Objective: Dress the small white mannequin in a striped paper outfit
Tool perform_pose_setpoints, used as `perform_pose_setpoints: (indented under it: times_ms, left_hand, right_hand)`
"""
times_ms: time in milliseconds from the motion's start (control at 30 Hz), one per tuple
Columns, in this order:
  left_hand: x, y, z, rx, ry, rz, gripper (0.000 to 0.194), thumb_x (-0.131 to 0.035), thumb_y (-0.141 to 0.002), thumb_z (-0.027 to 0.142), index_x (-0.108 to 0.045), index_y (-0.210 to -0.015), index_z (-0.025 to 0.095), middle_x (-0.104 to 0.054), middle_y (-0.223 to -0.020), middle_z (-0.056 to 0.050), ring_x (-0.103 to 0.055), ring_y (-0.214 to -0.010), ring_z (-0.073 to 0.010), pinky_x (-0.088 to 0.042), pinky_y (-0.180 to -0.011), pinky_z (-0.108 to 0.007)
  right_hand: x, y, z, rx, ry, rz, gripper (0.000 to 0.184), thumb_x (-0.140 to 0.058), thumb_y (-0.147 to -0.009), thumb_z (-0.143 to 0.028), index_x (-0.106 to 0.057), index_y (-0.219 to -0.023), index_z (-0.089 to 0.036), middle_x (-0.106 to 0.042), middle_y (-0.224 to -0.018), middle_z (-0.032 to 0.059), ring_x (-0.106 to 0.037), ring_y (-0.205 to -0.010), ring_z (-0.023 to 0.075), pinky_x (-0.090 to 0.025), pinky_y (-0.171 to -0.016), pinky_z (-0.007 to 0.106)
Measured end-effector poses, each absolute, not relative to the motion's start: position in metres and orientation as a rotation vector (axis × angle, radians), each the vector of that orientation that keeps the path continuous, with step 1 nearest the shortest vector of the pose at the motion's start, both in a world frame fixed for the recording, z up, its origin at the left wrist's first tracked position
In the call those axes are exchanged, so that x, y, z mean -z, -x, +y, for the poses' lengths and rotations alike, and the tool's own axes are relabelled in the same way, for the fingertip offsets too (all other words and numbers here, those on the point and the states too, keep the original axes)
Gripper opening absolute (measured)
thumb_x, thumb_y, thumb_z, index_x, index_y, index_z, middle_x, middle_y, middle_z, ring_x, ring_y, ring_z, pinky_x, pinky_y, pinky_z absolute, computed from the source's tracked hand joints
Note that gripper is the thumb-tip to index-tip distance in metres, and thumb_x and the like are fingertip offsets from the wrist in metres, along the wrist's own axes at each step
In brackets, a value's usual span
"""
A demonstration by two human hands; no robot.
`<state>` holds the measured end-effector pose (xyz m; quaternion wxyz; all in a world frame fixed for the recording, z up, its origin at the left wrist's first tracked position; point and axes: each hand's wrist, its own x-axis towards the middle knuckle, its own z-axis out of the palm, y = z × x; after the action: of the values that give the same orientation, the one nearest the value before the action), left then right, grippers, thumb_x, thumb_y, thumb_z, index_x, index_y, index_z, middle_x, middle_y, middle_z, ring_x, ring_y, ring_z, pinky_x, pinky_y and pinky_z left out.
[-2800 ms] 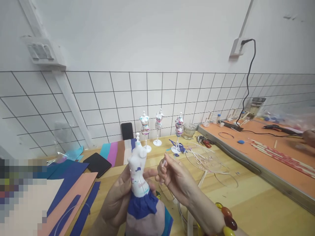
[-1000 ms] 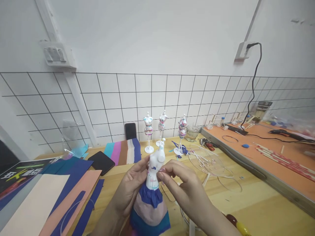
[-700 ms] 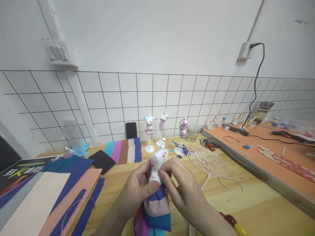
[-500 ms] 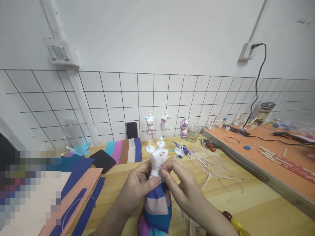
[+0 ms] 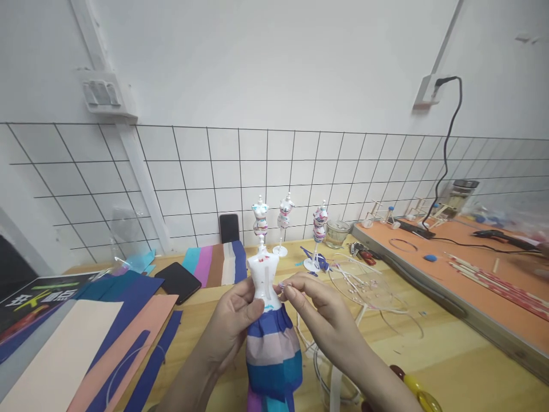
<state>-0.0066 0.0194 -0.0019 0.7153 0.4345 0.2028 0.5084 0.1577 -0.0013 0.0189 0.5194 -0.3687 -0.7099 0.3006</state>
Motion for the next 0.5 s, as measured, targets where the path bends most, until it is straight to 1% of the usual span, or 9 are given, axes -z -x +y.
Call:
perform_pose_setpoints:
  times_ms: [67,167,233,267,300,400,433,467,500]
  left_hand:
    - [0.001,0.007,0.02,-1.135,-0.955,0.469,0.047,-0.076,-0.071,0.028,-0.064,-0.115,0.017,-0.068,-0.114,-0.015,-0.061,-0.109,-0.0316,-0.044,-0.096,-0.04]
    - [0.002,0.008,0.022,-1.168,-0.959,0.579,0.047,-0.076,-0.071,0.029,-0.064,-0.115,0.016,-0.069,-0.112,-0.015,-0.061,-0.108,-0.0311,-0.046,-0.093,-0.038]
    - [0.003,0.009,0.025,-1.217,-0.959,0.656,0.046,-0.076,-0.071,0.029,-0.065,-0.114,0.016,-0.07,-0.11,-0.013,-0.061,-0.108,-0.0293,-0.046,-0.094,-0.036]
    - [0.003,0.009,0.026,-1.241,-0.955,0.682,0.045,-0.076,-0.071,0.029,-0.066,-0.113,0.017,-0.071,-0.108,-0.012,-0.062,-0.107,-0.0282,-0.046,-0.094,-0.035]
    - [0.003,0.009,0.027,-1.258,-0.948,0.702,0.045,-0.076,-0.071,0.029,-0.066,-0.113,0.017,-0.071,-0.108,-0.012,-0.062,-0.107,-0.0274,-0.046,-0.094,-0.034]
    - [0.003,0.009,0.028,-1.274,-0.927,0.726,0.047,-0.076,-0.071,0.029,-0.065,-0.115,0.017,-0.071,-0.107,-0.011,-0.064,-0.103,-0.0258,-0.048,-0.091,-0.033]
    - [0.002,0.009,0.029,-1.273,-0.926,0.727,0.048,-0.076,-0.071,0.029,-0.064,-0.116,0.017,-0.071,-0.107,-0.011,-0.064,-0.102,-0.0253,-0.049,-0.09,-0.032]
    - [0.001,0.009,0.028,-1.271,-0.93,0.723,0.049,-0.076,-0.071,0.029,-0.064,-0.117,0.017,-0.071,-0.107,-0.011,-0.065,-0.1,-0.025,-0.049,-0.089,-0.032]
    - [0.001,0.009,0.028,-1.27,-0.938,0.714,0.049,-0.076,-0.071,0.028,-0.064,-0.117,0.017,-0.071,-0.108,-0.011,-0.065,-0.099,-0.0249,-0.049,-0.088,-0.032]
  right_hand:
    - [-0.02,-0.158,0.0,-0.853,0.881,-1.649,0.025,-0.047,-0.093,-0.037,-0.06,-0.081,-0.019,-0.063,-0.083,0.0044,-0.06,-0.084,0.0181,-0.047,-0.078,0.03]
    - [-0.019,-0.164,0.01,-0.959,0.901,-1.613,0.029,-0.045,-0.093,-0.04,-0.055,-0.075,-0.019,-0.059,-0.075,0.0023,-0.058,-0.078,0.0165,-0.046,-0.075,0.029]
    - [-0.013,-0.174,0.024,-0.895,1.008,-1.678,0.032,-0.041,-0.093,-0.04,-0.051,-0.071,-0.02,-0.055,-0.069,0.0005,-0.055,-0.07,0.015,-0.045,-0.069,0.027]
    - [-0.008,-0.181,0.033,-0.827,1.137,-1.743,0.033,-0.038,-0.094,-0.038,-0.049,-0.069,-0.019,-0.055,-0.067,0.0,-0.055,-0.068,0.0145,-0.045,-0.067,0.026]
    - [-0.002,-0.19,0.043,-0.733,1.315,-1.818,0.035,-0.032,-0.095,-0.035,-0.048,-0.068,-0.02,-0.054,-0.065,-0.0009,-0.055,-0.066,0.0138,-0.045,-0.066,0.025]
    - [0.023,-0.217,0.073,-0.641,1.562,-1.875,0.038,-0.029,-0.095,-0.024,-0.05,-0.064,-0.017,-0.054,-0.062,0.0001,-0.056,-0.064,0.0146,-0.046,-0.066,0.028]
    - [0.032,-0.226,0.082,-0.607,1.651,-1.902,0.039,-0.029,-0.096,-0.023,-0.054,-0.067,-0.015,-0.056,-0.064,0.0011,-0.056,-0.064,0.015,-0.047,-0.066,0.03]
    - [0.041,-0.234,0.089,-0.575,1.736,-1.94,0.035,-0.033,-0.097,-0.023,-0.058,-0.074,-0.013,-0.059,-0.069,0.0025,-0.058,-0.067,0.0156,-0.049,-0.067,0.032]
    - [0.049,-0.24,0.095,-0.549,1.809,-1.991,0.025,-0.043,-0.096,-0.027,-0.061,-0.086,-0.012,-0.063,-0.081,0.0038,-0.061,-0.073,0.016,-0.051,-0.069,0.033]
